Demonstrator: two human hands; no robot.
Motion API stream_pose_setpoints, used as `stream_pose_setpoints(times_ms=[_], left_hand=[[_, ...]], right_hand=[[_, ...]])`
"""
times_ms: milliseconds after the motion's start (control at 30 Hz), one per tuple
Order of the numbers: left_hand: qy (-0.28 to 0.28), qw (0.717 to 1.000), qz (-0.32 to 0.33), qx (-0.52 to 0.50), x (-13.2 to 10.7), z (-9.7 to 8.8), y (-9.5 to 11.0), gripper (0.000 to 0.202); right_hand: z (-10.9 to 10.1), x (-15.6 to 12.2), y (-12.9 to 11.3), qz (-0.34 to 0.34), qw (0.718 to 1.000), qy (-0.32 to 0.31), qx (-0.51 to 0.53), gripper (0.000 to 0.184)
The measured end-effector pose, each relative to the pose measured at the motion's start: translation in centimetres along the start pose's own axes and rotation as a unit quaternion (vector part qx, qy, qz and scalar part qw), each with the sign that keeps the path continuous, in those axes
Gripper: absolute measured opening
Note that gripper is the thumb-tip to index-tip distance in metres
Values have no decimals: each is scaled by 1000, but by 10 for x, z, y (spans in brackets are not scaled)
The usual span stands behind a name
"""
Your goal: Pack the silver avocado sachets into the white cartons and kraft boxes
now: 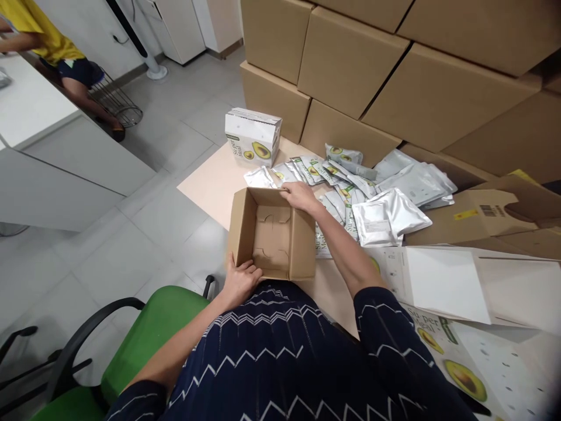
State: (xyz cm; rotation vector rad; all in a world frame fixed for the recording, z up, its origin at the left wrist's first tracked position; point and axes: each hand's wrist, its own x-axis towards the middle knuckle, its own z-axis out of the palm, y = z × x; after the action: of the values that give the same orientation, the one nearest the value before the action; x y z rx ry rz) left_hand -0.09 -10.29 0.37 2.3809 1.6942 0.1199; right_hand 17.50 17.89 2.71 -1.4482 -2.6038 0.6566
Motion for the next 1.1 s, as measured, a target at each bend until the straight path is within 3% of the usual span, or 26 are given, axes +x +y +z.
stream_pose_setpoints(times_ms=[200, 333, 433, 500, 533, 600, 700, 833, 900, 1000, 1100], left_hand=[[-56, 996, -71, 13, -24, -13, -3, 22], [-87, 992, -83, 28, -32, -14, -9, 20], [-93, 991, -92, 33, -38, -12, -13, 22], [-88, 990, -102, 33, -43, -11, -16, 22], [-84, 990, -108, 34, -45, -10, -17, 23], [-75, 989, -121, 37, -49, -10, -21, 24], [-71, 987, -137, 37, -52, -9, -25, 25], [-77, 985, -149, 31, -48, -11, -26, 24], [-78, 985, -153, 27, -45, -13, -26, 23], [-79, 985, -155, 16, -40, -15, -27, 22], [-76, 985, -154, 13, -38, -16, -28, 21]], right_hand=[[34, 25, -31, -7, 986, -50, 160, 26], [41, 34, -27, -40, 939, -81, 333, 39], [39, 52, -7, 38, 868, -49, 492, 43], [41, 68, 11, 121, 827, 30, 548, 41], [45, 76, 20, 161, 825, 67, 538, 38], [58, 88, 35, 230, 848, 100, 467, 28], [83, 96, 43, 269, 892, 54, 358, 18], [110, 97, 31, 256, 950, -16, 181, 46], [114, 97, 23, 264, 953, -50, 142, 48], [115, 97, 17, 269, 947, -85, 152, 34], [113, 93, 18, 253, 950, -82, 163, 25]])
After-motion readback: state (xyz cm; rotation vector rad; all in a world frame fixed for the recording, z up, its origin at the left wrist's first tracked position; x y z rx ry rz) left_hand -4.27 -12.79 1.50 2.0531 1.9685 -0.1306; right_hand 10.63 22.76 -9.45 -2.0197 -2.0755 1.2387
